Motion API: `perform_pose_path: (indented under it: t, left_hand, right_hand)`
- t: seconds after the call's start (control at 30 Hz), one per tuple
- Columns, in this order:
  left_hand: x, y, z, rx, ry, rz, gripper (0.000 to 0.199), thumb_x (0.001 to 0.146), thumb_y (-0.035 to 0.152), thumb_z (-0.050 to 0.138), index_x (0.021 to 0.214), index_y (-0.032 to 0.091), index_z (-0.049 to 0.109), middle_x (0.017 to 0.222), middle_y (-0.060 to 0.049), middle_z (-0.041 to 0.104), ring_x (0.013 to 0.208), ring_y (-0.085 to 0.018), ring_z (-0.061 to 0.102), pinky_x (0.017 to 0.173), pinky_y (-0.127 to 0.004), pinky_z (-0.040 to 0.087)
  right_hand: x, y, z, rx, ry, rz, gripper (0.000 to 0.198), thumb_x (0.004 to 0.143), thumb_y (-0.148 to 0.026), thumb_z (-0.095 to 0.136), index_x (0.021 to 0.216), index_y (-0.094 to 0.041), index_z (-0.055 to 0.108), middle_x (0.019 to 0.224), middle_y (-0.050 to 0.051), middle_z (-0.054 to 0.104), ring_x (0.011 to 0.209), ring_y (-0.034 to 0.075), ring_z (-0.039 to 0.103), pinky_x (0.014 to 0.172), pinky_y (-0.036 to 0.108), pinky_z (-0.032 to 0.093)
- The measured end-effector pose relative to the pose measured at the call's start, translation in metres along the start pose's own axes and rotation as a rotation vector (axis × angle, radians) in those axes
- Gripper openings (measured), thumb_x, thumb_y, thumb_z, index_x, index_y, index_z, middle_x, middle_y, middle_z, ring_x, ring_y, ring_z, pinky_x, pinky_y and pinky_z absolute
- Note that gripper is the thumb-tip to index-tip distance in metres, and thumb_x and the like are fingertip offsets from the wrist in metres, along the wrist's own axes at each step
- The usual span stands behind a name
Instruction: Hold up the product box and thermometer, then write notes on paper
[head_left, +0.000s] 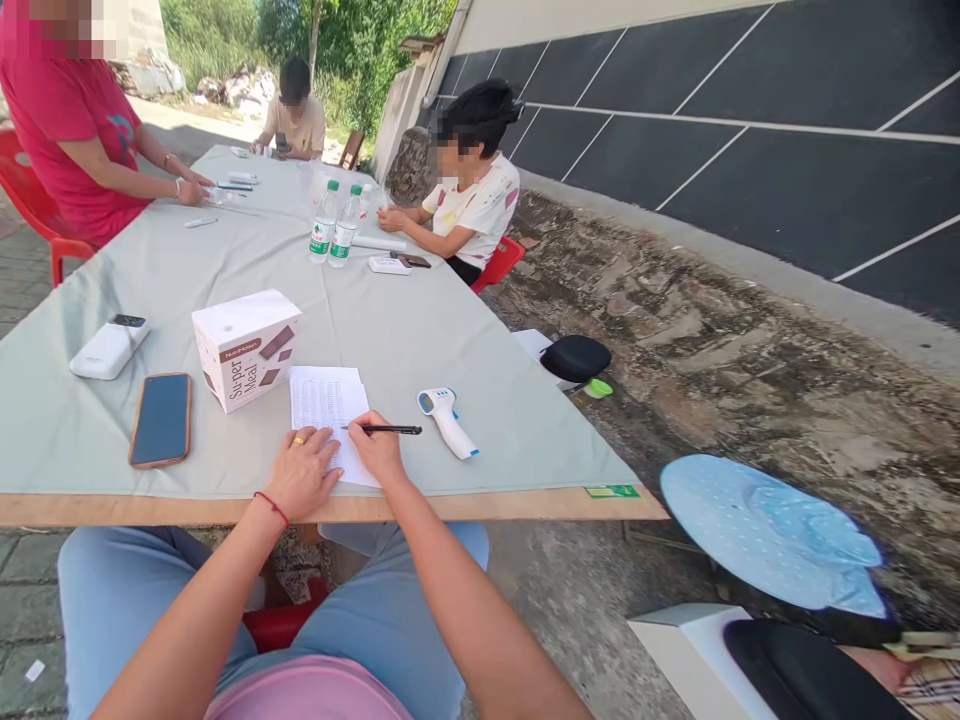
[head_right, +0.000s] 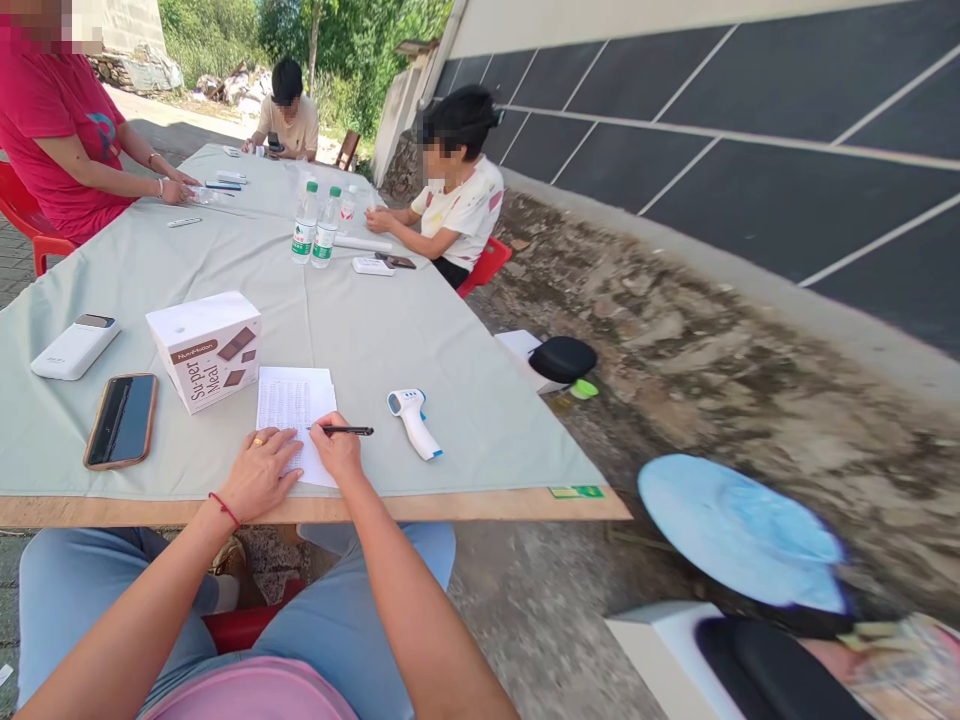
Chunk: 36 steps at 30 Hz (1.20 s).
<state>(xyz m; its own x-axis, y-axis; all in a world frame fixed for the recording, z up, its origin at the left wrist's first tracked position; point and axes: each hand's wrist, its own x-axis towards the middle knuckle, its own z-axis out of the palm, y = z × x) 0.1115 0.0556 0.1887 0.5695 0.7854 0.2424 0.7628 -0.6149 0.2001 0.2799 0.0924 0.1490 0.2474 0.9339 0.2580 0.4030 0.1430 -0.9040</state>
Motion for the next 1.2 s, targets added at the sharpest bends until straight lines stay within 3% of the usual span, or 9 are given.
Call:
perform_pose_path:
  t: [1.2]
  left_hand:
    - [-0.0006,-0.0003,0.0014,-0.007,-0.007,-0.005,0.032,0.091,0.033,0.053,0.118,0.019,0.058,0.134,-0.009,0.057,0.120,-0.029,0.048,0.102,-0.047,0.035]
  right_hand:
    - [0.0011,-0.0053,-0.0010,0.036,0.043,0.055,0.018,0.068,-0.040,0.051,0.061,-0.023,0.052,0.058,-0.003,0.056,0.061,0.016,0.051,0.061,0.029,0.042]
